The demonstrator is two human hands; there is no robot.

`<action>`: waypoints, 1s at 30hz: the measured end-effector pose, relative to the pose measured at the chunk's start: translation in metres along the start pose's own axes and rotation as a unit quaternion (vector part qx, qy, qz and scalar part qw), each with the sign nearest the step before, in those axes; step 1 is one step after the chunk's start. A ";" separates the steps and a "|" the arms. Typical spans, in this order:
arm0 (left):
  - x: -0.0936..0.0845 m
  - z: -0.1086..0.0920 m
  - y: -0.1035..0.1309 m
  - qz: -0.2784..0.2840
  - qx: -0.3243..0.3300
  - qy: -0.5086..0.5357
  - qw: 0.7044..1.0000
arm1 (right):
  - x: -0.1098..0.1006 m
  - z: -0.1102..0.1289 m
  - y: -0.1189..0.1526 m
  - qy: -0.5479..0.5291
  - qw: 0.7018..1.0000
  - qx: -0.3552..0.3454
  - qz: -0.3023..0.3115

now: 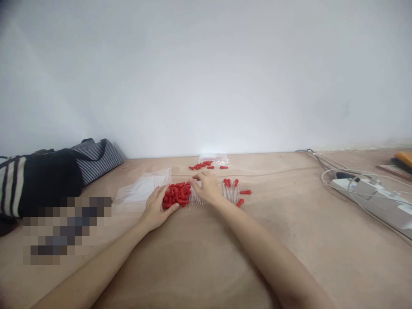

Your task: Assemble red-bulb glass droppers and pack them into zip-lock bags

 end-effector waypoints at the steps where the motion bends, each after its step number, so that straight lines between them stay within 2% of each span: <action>1: -0.001 -0.002 0.000 0.007 -0.002 -0.008 1.000 | -0.018 -0.014 0.003 0.015 1.000 0.003 -0.007; 5: -0.003 -0.008 -0.001 0.013 0.000 -0.031 0.999 | -0.088 -0.078 0.028 0.109 0.993 0.046 -0.016; 7: -0.003 -0.009 -0.001 0.004 0.009 -0.038 0.999 | -0.110 -0.103 0.043 0.138 0.989 0.049 0.017; 9: -0.004 -0.012 -0.001 -0.011 0.024 -0.045 0.999 | -0.122 -0.117 0.054 0.134 0.988 0.043 0.059; 12: -0.007 -0.021 0.001 -0.053 0.069 -0.049 0.995 | -0.123 -0.125 0.062 0.095 0.988 0.063 0.103; 15: -0.010 -0.040 0.005 -0.087 0.143 -0.029 0.986 | -0.123 -0.126 0.062 0.066 0.986 0.120 0.098; 17: -0.010 -0.054 0.009 -0.076 0.193 -0.005 0.978 | -0.125 -0.122 0.061 0.049 0.987 0.129 0.086; 19: -0.009 -0.064 0.012 -0.061 0.221 0.013 0.973 | -0.127 -0.115 0.061 0.021 0.989 0.106 0.105; 23: -0.007 -0.066 0.011 -0.076 0.196 0.017 0.978 | -0.126 -0.100 0.066 -0.012 0.981 0.069 0.183; 27: -0.010 -0.052 0.007 -0.119 0.147 0.008 0.982 | -0.120 -0.093 0.069 0.004 0.980 0.087 0.178; 30: -0.014 -0.042 0.003 -0.135 0.120 0.007 0.984 | -0.118 -0.087 0.067 0.012 0.980 0.041 0.195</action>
Point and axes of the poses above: each hand's wrist, its own y-axis away from the middle knuckle, its own x-axis out of the palm, z = x × y, the point moved 2 cm from there along -y, towards the middle knuckle, and after that the axes turned 12 degrees about -z, right-handed, at the moved point
